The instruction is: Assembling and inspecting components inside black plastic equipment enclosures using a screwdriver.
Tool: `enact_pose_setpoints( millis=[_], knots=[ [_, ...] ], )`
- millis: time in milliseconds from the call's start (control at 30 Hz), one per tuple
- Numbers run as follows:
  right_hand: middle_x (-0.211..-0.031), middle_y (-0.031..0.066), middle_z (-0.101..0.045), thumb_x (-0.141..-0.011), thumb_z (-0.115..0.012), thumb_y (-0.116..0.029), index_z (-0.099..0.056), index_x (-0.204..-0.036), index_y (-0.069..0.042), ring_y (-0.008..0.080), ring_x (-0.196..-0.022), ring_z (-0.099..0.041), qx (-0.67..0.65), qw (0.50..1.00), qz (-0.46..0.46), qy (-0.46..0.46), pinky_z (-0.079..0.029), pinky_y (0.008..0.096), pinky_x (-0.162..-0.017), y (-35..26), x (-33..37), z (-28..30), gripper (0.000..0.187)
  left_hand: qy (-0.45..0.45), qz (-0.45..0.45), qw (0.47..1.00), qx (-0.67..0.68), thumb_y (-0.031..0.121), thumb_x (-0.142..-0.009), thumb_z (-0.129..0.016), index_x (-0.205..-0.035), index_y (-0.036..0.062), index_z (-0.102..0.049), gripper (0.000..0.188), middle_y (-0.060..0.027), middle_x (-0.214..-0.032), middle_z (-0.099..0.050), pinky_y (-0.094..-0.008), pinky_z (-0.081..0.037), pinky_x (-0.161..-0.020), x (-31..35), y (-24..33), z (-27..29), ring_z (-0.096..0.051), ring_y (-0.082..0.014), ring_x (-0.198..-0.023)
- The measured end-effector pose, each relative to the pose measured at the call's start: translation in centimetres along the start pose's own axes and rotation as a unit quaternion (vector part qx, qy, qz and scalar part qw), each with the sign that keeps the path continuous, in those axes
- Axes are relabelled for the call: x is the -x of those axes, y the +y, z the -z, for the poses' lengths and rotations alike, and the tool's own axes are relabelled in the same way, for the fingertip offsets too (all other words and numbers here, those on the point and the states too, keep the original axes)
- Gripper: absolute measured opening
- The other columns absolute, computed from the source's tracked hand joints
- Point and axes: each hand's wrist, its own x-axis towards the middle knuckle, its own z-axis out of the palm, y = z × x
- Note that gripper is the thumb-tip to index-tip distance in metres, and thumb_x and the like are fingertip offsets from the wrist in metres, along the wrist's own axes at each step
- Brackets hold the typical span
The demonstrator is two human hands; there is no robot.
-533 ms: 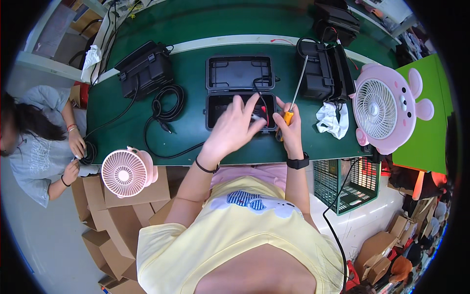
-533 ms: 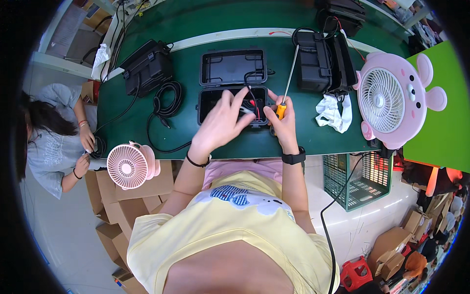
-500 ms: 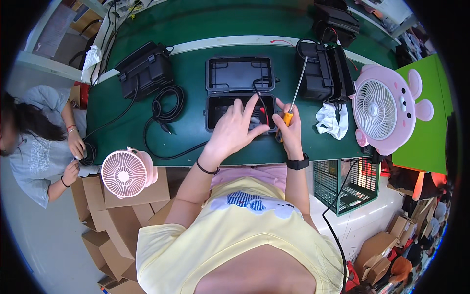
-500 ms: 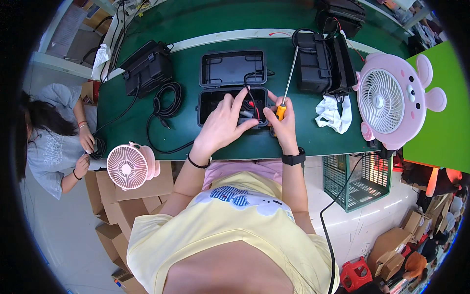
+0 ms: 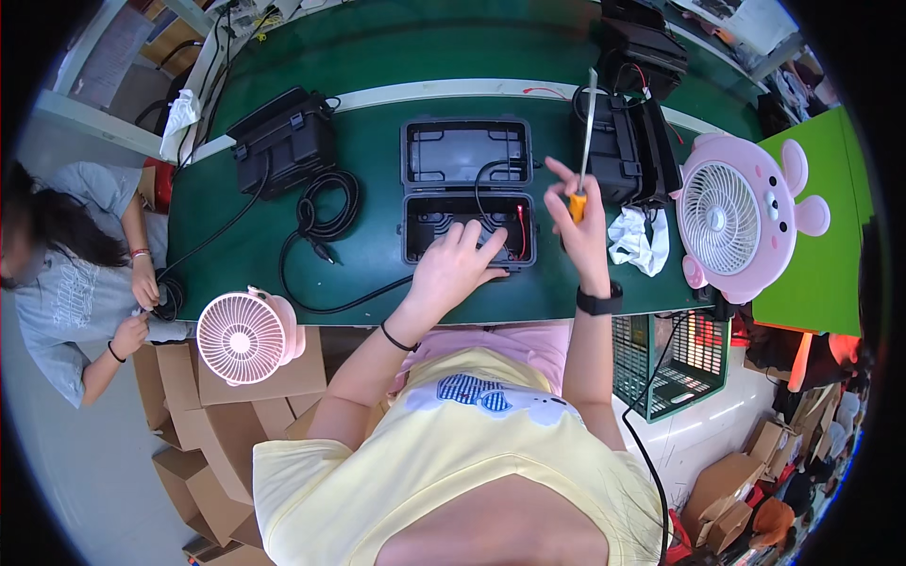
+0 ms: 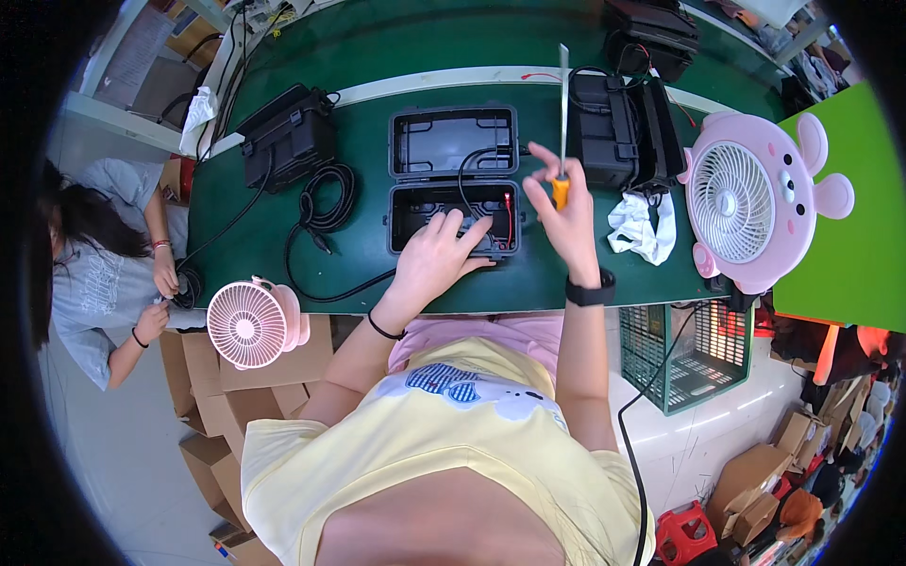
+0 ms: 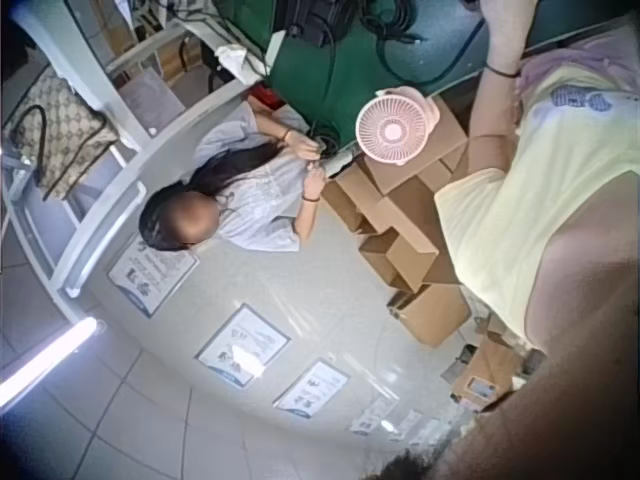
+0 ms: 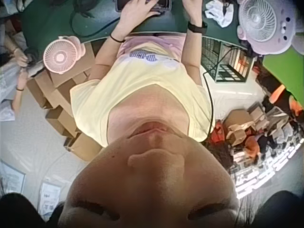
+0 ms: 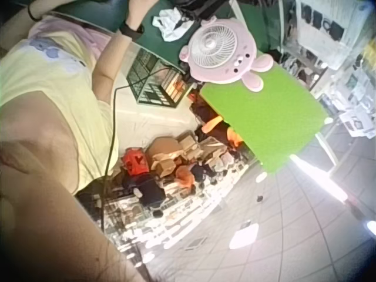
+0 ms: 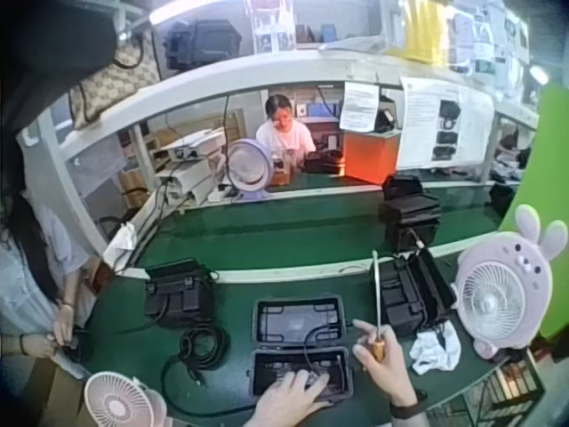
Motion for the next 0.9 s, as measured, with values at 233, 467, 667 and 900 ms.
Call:
enact_pose_setpoints(
  millis=[233, 467, 667, 900],
  knots=[
    [-0.101, 0.0147, -0.071, -0.092, -0.071, -0.016, -0.05, -0.106, -0.006, 0.0324, -0.078, -0.07, 0.247, 0.969, 0.0, -0.019, -0.053, 0.0382, -0.069, 1.3, -7.6, -2.0, 0.027, 0.022, -0.016, 0.999, -0.02, 0.048, -0.077, -0.074, -0.128, 0.0153, -0.06, 0.062, -0.0042, -0.09, -0.056, -0.0289, -0.056, -0.064, -0.1, -0.1, -0.3, -0.058, -0.0195, -0.086],
    [-0.123, 0.0121, -0.069, -0.091, -0.066, 0.001, -0.043, -0.097, -0.009, 0.0109, -0.082, -0.065, 0.013, 0.999, 0.004, -0.044, -0.047, 0.0247, -0.054, 1.0, -8.7, -2.1, 0.026, 0.037, -0.033, 0.997, -0.05, 0.05, -0.077, -0.074, -0.123, 0.0139, -0.063, 0.06, -0.0018, -0.079, -0.061, -0.0258, -0.056, -0.059, 0.0, 0.0, -0.7, -0.06, -0.017, -0.085],
    [-0.116, 0.0155, -0.072, -0.088, -0.069, 0.003, -0.039, -0.088, -0.009, 0.0262, -0.127, -0.058, -0.012, 0.999, 0.027, -0.045, -0.053, 0.0232, -0.076, -4.8, -3.7, -1.2, 0.032, 0.005, -0.028, 0.999, -0.026, 0.048, -0.077, -0.074, -0.12, 0.0123, -0.065, 0.057, -0.0039, -0.077, -0.064, -0.0281, -0.057, -0.059, -0.7, -0.6, -0.3, -0.062, -0.0186, -0.084],
    [-0.111, 0.0162, -0.073, -0.092, -0.065, 0.003, -0.041, -0.088, -0.007, 0.0291, -0.132, -0.054, -0.051, 0.998, 0.044, -0.012, -0.047, 0.0378, -0.102, -4.0, -1.8, -2.0, 0.027, -0.024, 0.012, 0.999, -0.019, 0.045, -0.077, -0.076, -0.127, 0.0089, -0.061, 0.063, -0.0067, -0.078, -0.065, -0.0295, -0.057, -0.063, -2.2, -1.0, 0.5, -0.063, -0.0214, -0.087]
  ],
)
